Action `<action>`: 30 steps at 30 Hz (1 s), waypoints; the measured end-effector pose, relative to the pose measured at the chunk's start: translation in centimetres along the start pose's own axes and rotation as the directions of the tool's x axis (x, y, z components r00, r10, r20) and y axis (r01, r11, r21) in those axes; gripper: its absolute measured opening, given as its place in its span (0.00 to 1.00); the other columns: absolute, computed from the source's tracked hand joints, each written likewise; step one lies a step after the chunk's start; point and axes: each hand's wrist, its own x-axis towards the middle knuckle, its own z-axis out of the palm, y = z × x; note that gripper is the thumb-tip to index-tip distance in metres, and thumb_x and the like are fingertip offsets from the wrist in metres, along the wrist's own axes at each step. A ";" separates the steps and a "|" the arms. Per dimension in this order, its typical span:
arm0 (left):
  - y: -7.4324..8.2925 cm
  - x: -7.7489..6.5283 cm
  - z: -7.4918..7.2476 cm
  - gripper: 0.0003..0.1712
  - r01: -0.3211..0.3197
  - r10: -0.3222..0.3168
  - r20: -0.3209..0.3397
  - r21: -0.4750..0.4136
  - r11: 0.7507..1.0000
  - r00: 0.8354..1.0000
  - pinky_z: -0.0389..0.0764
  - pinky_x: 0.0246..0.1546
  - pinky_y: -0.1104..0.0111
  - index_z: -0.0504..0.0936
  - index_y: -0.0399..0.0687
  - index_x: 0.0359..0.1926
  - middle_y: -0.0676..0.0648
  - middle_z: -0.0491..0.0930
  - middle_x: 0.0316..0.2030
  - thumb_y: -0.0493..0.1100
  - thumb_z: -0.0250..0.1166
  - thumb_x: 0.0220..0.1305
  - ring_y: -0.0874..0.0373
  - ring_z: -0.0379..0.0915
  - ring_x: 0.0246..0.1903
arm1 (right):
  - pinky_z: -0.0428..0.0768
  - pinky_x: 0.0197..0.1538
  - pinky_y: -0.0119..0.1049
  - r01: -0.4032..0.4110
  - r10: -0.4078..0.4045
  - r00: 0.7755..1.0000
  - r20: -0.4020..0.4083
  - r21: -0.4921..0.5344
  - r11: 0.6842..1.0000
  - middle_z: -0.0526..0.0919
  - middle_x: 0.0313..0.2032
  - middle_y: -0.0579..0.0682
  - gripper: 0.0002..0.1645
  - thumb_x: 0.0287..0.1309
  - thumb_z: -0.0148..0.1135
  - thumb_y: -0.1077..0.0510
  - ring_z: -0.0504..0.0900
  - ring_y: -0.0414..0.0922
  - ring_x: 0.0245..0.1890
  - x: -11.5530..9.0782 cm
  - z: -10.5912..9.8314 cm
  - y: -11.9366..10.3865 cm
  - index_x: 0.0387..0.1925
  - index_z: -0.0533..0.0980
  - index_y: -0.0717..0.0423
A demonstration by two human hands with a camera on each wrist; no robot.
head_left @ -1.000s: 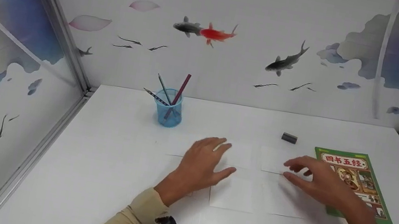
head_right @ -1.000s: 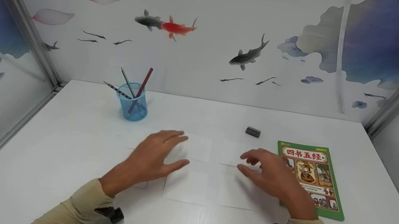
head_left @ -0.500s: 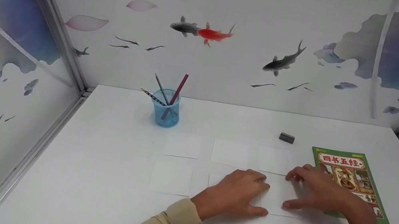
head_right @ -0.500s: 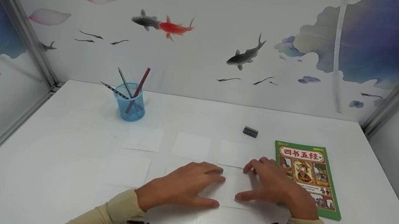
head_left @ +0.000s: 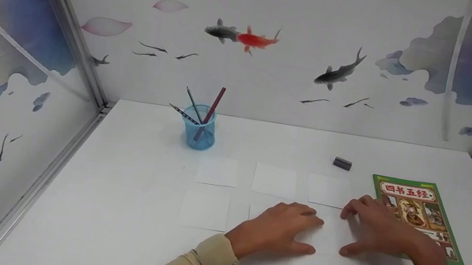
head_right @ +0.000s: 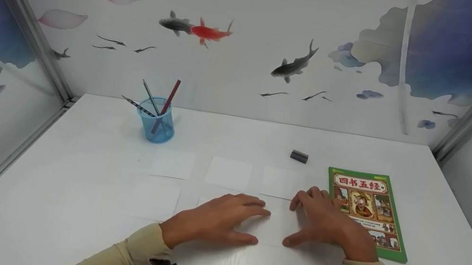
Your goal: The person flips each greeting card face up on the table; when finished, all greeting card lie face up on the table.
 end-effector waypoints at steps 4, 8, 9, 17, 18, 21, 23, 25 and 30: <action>-0.1 0.0 0.0 0.30 0.003 -0.002 0.013 -0.047 0.999 1.000 0.72 0.76 0.66 0.77 0.64 0.75 0.54 0.73 0.77 0.61 0.67 0.77 0.60 0.68 0.77 | 0.77 0.58 0.56 0.010 -0.010 1.000 -0.003 0.012 1.000 0.79 0.51 0.48 0.47 0.40 0.87 0.29 0.75 0.47 0.51 0.0 -0.1 0.0 0.55 0.78 0.48; -0.2 0.2 0.0 0.23 -0.007 0.008 0.010 -0.059 0.998 1.000 0.72 0.77 0.64 0.84 0.67 0.69 0.51 0.70 0.79 0.58 0.68 0.77 0.58 0.64 0.80 | 0.78 0.60 0.54 -0.006 0.007 1.000 -0.004 0.089 0.996 0.82 0.53 0.49 0.48 0.42 0.88 0.32 0.78 0.48 0.54 0.1 -0.2 -0.1 0.58 0.76 0.51; -0.2 0.2 0.0 0.22 -0.013 0.013 0.003 -0.056 0.998 1.000 0.72 0.77 0.64 0.85 0.66 0.67 0.50 0.70 0.80 0.58 0.68 0.77 0.57 0.63 0.80 | 0.79 0.60 0.53 -0.014 0.014 1.000 -0.004 0.115 0.993 0.82 0.54 0.50 0.48 0.43 0.88 0.33 0.78 0.48 0.54 0.2 -0.3 -0.1 0.59 0.76 0.51; 0.2 0.7 -0.5 0.22 0.015 -0.026 -0.065 -0.161 0.987 0.998 0.78 0.62 0.74 0.88 0.61 0.64 0.53 0.79 0.64 0.61 0.64 0.79 0.61 0.74 0.61 | 0.80 0.42 0.30 0.087 -0.010 0.980 -0.196 0.389 0.917 0.81 0.56 0.58 0.37 0.66 0.77 0.52 0.83 0.44 0.38 0.4 -1.1 -0.6 0.72 0.72 0.48; 0.3 0.7 -0.6 0.24 0.023 -0.037 -0.058 -0.223 0.975 0.998 0.79 0.60 0.75 0.87 0.60 0.66 0.53 0.80 0.63 0.62 0.63 0.80 0.62 0.75 0.60 | 0.80 0.42 0.29 0.107 -0.005 0.973 -0.232 0.428 0.897 0.81 0.57 0.57 0.35 0.69 0.75 0.53 0.84 0.44 0.38 0.4 -1.2 -1.0 0.73 0.72 0.47; 0.6 0.9 -0.9 0.30 0.062 -0.077 -0.013 -0.477 0.877 0.997 0.81 0.57 0.75 0.83 0.55 0.71 0.54 0.82 0.63 0.65 0.54 0.83 0.66 0.79 0.57 | 0.84 0.46 0.29 0.172 -0.004 0.948 -0.319 0.499 0.849 0.82 0.58 0.55 0.29 0.74 0.70 0.52 0.86 0.42 0.42 0.4 -1.1 -2.1 0.72 0.74 0.45; 0.8 0.9 -1.0 0.34 0.109 -0.106 0.045 -0.679 0.726 0.993 0.83 0.55 0.74 0.82 0.51 0.71 0.54 0.84 0.62 0.66 0.48 0.85 0.66 0.83 0.54 | 0.86 0.48 0.30 0.209 -0.022 0.940 -0.340 0.525 0.825 0.84 0.58 0.53 0.24 0.78 0.65 0.51 0.88 0.41 0.47 0.5 -0.9 -2.8 0.70 0.76 0.45; 0.9 1.0 -1.0 0.33 0.143 -0.123 0.091 -0.836 0.530 0.988 0.85 0.55 0.71 0.82 0.48 0.70 0.54 0.85 0.62 0.64 0.47 0.86 0.64 0.87 0.52 | 0.87 0.52 0.31 0.246 -0.060 0.939 -0.339 0.537 0.807 0.85 0.59 0.52 0.19 0.81 0.61 0.52 0.89 0.40 0.52 0.7 -0.5 -3.2 0.67 0.77 0.46; 0.8 1.1 -0.4 0.20 0.166 -0.159 0.133 -0.961 0.219 0.978 0.89 0.56 0.66 0.80 0.45 0.69 0.52 0.88 0.54 0.42 0.60 0.82 0.57 0.90 0.51 | 0.87 0.46 0.32 0.311 -0.152 0.925 -0.347 0.467 0.828 0.85 0.63 0.50 0.19 0.78 0.65 0.57 0.87 0.39 0.47 1.2 0.5 -3.4 0.66 0.79 0.46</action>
